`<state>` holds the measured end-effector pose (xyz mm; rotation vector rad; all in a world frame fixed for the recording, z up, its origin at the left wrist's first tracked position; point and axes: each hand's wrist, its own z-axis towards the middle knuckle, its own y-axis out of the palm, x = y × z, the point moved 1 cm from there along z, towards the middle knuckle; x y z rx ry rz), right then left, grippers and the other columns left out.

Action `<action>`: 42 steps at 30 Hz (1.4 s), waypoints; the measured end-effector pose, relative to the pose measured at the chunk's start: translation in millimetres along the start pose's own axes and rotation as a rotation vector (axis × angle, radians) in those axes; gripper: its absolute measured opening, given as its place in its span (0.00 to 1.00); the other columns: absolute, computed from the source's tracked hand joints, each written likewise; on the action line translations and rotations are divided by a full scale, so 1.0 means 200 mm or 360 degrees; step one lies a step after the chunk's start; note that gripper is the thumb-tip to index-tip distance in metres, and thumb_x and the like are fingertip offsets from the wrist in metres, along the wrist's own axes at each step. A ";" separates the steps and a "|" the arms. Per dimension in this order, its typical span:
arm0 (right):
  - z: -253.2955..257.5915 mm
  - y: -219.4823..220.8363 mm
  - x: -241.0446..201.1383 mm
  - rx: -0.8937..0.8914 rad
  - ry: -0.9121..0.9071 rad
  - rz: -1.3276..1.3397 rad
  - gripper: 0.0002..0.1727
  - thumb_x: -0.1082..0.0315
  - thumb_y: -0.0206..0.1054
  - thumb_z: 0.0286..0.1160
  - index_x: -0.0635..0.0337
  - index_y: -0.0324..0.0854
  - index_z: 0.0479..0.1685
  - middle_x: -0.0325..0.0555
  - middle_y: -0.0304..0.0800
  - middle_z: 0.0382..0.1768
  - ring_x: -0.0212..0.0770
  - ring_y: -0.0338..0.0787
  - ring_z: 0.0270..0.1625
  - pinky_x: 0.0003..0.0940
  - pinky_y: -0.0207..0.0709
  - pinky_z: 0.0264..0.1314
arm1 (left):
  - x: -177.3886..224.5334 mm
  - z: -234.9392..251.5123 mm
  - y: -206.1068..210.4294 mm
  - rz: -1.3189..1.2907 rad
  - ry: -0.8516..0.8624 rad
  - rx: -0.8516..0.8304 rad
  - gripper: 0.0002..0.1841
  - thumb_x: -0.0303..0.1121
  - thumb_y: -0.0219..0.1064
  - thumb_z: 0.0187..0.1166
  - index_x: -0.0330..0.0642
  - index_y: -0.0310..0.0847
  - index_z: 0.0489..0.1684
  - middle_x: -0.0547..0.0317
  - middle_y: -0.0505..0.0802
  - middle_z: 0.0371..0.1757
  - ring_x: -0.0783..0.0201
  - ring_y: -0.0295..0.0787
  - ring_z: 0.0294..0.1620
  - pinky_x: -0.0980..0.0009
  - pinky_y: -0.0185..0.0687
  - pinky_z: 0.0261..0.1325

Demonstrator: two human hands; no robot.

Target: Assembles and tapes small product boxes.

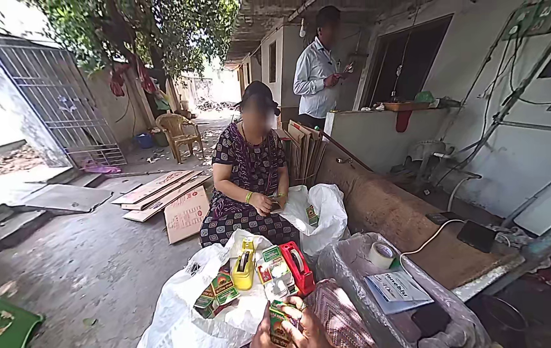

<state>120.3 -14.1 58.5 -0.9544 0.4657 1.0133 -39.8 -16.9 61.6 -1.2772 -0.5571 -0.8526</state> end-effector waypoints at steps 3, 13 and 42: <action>0.04 -0.02 0.06 -0.0141 0.0027 0.0326 0.14 0.69 0.67 0.79 0.63 0.89 0.58 0.54 0.84 0.70 0.41 0.84 0.72 0.39 0.79 0.77 | -0.04 0.03 0.00 -0.0562 -0.0033 -0.0147 0.60 0.39 0.89 0.48 0.35 0.56 0.90 0.45 0.90 0.68 0.56 0.92 0.62 0.54 0.87 0.69; 0.16 -0.13 0.09 -0.0707 0.0128 0.0557 0.17 0.62 0.61 0.85 0.62 0.87 0.60 0.49 0.86 0.67 0.38 0.82 0.72 0.39 0.74 0.79 | -0.13 0.14 -0.07 -0.1425 -0.0079 -0.0393 0.17 0.22 0.70 0.69 0.30 0.90 0.57 0.43 0.97 0.48 0.52 0.97 0.47 0.56 0.94 0.53; 0.32 -0.42 0.68 0.0285 0.1378 0.0762 0.17 0.75 0.71 0.76 0.65 0.83 0.63 0.45 0.93 0.39 0.31 0.85 0.31 0.24 0.74 0.30 | -0.18 0.14 0.00 -0.1149 -0.0016 0.0080 0.10 0.27 0.78 0.70 0.33 0.93 0.46 0.44 0.95 0.54 0.53 0.96 0.51 0.59 0.96 0.54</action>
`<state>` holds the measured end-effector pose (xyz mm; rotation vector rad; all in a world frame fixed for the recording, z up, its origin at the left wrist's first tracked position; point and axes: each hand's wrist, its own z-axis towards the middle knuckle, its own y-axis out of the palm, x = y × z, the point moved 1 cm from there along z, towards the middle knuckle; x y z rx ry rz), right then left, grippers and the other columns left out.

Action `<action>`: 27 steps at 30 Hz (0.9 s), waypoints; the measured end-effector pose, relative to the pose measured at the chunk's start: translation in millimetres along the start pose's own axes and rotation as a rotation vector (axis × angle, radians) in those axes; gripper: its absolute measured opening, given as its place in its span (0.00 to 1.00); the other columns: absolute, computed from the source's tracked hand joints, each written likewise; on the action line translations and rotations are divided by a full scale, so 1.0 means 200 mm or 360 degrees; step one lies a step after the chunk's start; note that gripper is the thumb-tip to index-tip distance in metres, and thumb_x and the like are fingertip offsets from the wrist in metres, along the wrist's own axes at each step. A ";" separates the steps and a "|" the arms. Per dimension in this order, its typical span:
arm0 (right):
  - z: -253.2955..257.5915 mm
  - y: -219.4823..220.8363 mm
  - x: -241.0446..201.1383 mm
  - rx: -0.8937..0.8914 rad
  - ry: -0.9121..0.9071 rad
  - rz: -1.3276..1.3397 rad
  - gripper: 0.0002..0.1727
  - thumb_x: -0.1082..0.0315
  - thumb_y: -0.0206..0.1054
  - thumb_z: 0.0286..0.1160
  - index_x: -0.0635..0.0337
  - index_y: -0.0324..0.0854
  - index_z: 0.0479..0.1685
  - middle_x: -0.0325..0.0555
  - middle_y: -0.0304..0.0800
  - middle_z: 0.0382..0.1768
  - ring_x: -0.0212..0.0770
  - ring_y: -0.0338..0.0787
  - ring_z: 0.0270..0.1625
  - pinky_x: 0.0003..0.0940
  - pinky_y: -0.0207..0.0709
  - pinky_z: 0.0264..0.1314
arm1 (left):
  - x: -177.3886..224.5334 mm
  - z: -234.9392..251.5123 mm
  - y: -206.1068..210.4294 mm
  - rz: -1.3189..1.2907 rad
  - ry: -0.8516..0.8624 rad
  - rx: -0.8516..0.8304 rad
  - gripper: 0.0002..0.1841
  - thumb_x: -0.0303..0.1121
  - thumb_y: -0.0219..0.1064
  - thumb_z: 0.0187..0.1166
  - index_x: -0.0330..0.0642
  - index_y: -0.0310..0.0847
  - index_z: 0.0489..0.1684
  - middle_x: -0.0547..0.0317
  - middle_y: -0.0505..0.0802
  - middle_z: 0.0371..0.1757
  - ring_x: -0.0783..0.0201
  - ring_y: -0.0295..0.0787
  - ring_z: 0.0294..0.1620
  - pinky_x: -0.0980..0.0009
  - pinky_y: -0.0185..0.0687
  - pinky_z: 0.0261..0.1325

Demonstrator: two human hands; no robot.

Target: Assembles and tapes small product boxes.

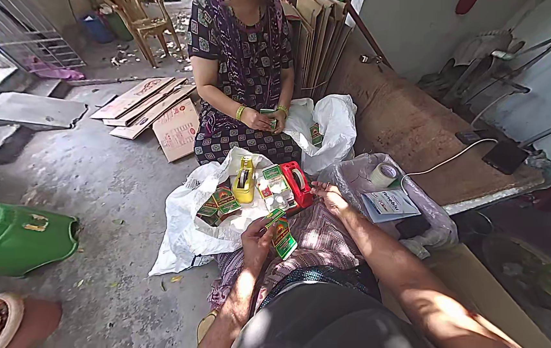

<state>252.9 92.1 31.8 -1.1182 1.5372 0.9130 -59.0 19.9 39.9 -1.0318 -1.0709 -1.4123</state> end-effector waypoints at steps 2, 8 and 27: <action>-0.01 -0.02 0.02 -0.0096 -0.0075 -0.0223 0.19 0.73 0.72 0.74 0.63 0.84 0.65 0.45 0.94 0.40 0.31 0.88 0.36 0.26 0.79 0.39 | 0.01 0.00 0.01 -0.0022 0.0003 0.0045 0.10 0.25 0.78 0.70 0.32 0.93 0.46 0.44 0.95 0.52 0.55 0.96 0.49 0.61 0.96 0.52; 0.05 -0.03 0.18 -0.0042 -0.0343 -0.1014 0.17 0.63 0.67 0.79 0.50 0.89 0.65 0.46 0.94 0.55 0.37 0.92 0.55 0.39 0.83 0.67 | 0.02 0.00 0.01 -0.0026 0.0044 0.0086 0.10 0.23 0.78 0.70 0.30 0.93 0.47 0.43 0.95 0.53 0.56 0.96 0.48 0.63 0.96 0.51; -0.59 0.43 -0.04 -0.0598 -0.0032 0.0224 0.32 0.74 0.71 0.72 0.66 0.63 0.76 0.54 0.91 0.42 0.41 0.90 0.38 0.33 0.84 0.40 | 0.03 -0.08 0.05 0.0691 0.0512 -0.0059 0.14 0.37 0.79 0.73 0.43 0.95 0.52 0.42 0.89 0.67 0.63 0.94 0.52 0.69 0.93 0.54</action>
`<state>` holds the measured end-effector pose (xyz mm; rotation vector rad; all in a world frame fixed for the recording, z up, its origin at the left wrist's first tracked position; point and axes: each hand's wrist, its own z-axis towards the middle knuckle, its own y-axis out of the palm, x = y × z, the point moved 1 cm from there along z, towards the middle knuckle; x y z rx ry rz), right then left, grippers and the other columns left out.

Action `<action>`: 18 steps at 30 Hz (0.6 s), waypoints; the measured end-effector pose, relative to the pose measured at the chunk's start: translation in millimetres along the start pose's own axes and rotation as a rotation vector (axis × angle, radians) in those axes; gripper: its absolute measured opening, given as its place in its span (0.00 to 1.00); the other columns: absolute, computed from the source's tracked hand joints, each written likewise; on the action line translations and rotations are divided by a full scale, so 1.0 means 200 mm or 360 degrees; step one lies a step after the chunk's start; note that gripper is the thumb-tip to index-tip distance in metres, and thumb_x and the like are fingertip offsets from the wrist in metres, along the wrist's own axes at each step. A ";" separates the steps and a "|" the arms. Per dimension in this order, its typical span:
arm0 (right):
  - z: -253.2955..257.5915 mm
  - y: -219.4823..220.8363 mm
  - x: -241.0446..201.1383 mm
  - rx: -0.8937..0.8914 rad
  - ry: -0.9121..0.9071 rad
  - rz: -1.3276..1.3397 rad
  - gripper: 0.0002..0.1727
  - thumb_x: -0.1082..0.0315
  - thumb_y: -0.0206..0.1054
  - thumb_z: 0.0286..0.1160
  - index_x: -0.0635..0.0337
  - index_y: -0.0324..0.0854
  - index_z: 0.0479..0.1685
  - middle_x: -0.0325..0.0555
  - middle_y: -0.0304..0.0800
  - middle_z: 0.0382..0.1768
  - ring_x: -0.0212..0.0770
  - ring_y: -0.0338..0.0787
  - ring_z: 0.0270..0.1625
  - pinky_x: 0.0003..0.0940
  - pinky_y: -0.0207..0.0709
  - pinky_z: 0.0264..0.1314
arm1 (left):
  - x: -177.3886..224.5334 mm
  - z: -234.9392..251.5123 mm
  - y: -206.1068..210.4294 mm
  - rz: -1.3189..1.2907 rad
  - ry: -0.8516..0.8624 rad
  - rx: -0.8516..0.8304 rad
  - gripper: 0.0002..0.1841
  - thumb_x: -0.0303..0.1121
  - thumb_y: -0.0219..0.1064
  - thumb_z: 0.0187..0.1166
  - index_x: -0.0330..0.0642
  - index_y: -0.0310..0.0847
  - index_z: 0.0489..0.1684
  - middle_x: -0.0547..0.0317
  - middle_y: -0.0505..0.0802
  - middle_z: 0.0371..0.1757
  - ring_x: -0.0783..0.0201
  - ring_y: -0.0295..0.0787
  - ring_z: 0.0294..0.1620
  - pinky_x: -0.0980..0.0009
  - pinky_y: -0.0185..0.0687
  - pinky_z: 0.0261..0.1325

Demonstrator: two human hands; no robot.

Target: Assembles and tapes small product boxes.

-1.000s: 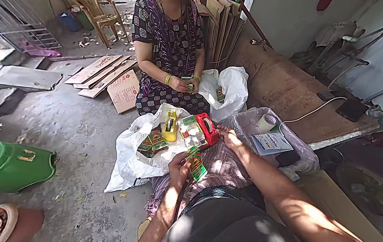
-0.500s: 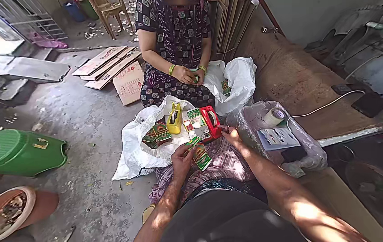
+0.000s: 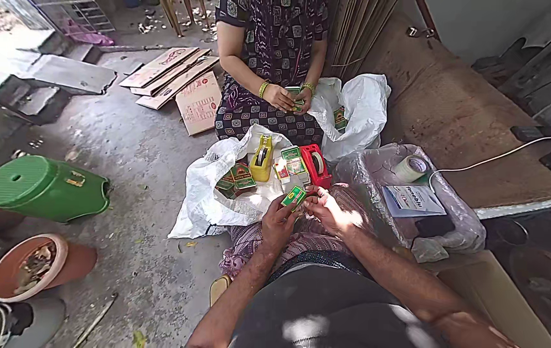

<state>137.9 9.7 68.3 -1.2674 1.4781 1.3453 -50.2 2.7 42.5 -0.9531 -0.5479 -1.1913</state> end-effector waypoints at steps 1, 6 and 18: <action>0.01 0.01 0.01 0.0006 -0.0004 0.0037 0.32 0.76 0.71 0.72 0.67 0.62 0.76 0.55 0.91 0.42 0.42 0.91 0.38 0.33 0.85 0.41 | 0.00 0.00 0.00 0.0011 0.0012 -0.0006 0.13 0.37 0.79 0.73 0.43 0.95 0.52 0.42 0.89 0.67 0.62 0.94 0.54 0.68 0.93 0.56; 0.01 0.04 0.01 0.0071 -0.0027 0.0098 0.31 0.77 0.72 0.71 0.68 0.62 0.72 0.55 0.90 0.40 0.43 0.92 0.39 0.35 0.87 0.44 | 0.01 0.00 0.00 0.0124 0.0092 -0.0044 0.13 0.39 0.78 0.73 0.46 0.96 0.52 0.44 0.90 0.69 0.59 0.93 0.61 0.63 0.91 0.64; 0.00 0.00 0.01 0.0193 -0.0292 -0.0852 0.29 0.59 0.79 0.66 0.67 0.76 0.61 0.38 0.89 0.28 0.30 0.86 0.24 0.29 0.84 0.28 | 0.09 0.01 -0.01 -0.0607 -0.0230 0.0102 0.14 0.31 0.84 0.66 0.34 0.94 0.47 0.42 0.91 0.64 0.57 0.93 0.57 0.63 0.93 0.60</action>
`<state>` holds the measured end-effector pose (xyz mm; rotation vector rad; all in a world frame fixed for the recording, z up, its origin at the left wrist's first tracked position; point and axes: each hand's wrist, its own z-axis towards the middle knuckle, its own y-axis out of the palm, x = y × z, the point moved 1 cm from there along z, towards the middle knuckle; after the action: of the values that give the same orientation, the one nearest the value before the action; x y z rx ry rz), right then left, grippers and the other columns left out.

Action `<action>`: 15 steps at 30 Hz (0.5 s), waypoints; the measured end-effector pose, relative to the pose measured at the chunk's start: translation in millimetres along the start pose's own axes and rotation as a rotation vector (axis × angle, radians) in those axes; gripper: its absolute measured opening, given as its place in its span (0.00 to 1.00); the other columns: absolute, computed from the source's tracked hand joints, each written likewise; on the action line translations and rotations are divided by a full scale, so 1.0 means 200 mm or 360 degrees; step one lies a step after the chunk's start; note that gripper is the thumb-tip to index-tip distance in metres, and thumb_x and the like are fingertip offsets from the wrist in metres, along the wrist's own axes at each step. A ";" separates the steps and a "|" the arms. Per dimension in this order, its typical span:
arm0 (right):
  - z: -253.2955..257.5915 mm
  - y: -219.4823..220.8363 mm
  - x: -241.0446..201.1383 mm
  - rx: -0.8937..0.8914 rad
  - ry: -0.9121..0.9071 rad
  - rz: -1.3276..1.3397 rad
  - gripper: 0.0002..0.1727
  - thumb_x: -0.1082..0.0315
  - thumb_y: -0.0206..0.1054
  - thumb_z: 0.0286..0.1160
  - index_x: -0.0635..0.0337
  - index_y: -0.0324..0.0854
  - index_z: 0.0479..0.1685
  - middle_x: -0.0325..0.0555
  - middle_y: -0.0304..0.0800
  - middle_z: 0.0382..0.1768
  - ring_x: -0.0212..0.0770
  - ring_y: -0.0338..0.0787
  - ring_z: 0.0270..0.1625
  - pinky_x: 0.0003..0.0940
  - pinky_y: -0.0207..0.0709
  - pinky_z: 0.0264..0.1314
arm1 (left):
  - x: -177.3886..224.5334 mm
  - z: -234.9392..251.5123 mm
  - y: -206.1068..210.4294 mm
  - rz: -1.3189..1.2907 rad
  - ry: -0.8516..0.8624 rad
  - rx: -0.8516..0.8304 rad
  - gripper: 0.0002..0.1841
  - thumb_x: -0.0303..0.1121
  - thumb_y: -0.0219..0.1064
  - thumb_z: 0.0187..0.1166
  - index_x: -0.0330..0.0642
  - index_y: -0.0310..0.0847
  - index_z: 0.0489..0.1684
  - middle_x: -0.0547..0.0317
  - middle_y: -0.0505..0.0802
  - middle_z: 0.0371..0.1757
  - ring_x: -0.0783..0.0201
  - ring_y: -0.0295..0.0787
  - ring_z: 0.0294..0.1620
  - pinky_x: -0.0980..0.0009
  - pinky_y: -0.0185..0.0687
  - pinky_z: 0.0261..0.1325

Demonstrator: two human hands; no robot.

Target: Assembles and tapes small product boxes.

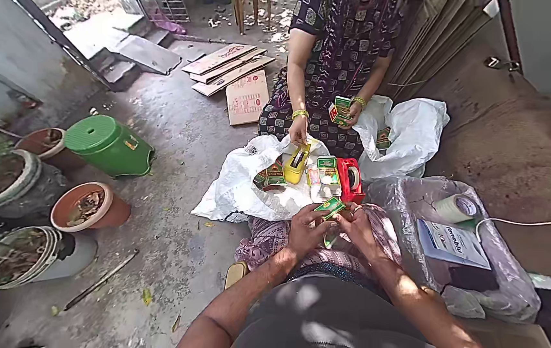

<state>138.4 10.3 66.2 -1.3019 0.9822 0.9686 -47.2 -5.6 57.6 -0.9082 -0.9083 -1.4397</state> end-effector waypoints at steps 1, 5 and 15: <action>0.00 -0.02 0.03 0.0068 -0.0143 -0.0184 0.28 0.55 0.81 0.61 0.64 0.79 0.55 0.35 0.86 0.27 0.28 0.83 0.24 0.27 0.82 0.29 | 0.01 0.01 0.00 -0.0141 -0.0068 0.0032 0.14 0.29 0.84 0.66 0.32 0.94 0.47 0.41 0.91 0.62 0.56 0.94 0.55 0.63 0.95 0.58; 0.02 -0.07 0.08 -0.0145 -0.0172 0.0290 0.20 0.67 0.82 0.61 0.64 0.80 0.49 0.45 0.91 0.41 0.36 0.91 0.42 0.32 0.88 0.47 | 0.00 0.05 -0.02 -0.0418 -0.0233 0.0123 0.17 0.24 0.78 0.71 0.26 0.87 0.56 0.40 0.92 0.60 0.52 0.95 0.53 0.58 0.96 0.56; 0.35 0.20 0.02 0.0585 0.0259 0.0334 0.16 0.59 0.71 0.78 0.65 0.80 0.48 0.47 0.85 0.39 0.39 0.85 0.44 0.40 0.82 0.53 | -0.06 0.04 -0.09 0.0596 0.0258 0.0679 0.32 0.43 0.64 0.83 0.25 0.66 0.77 0.32 0.76 0.78 0.45 0.71 0.83 0.52 0.75 0.79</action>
<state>103.3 81.2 52.8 -0.9927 1.3737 0.7985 -63.8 7.9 49.7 -0.5916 -0.8284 -0.9351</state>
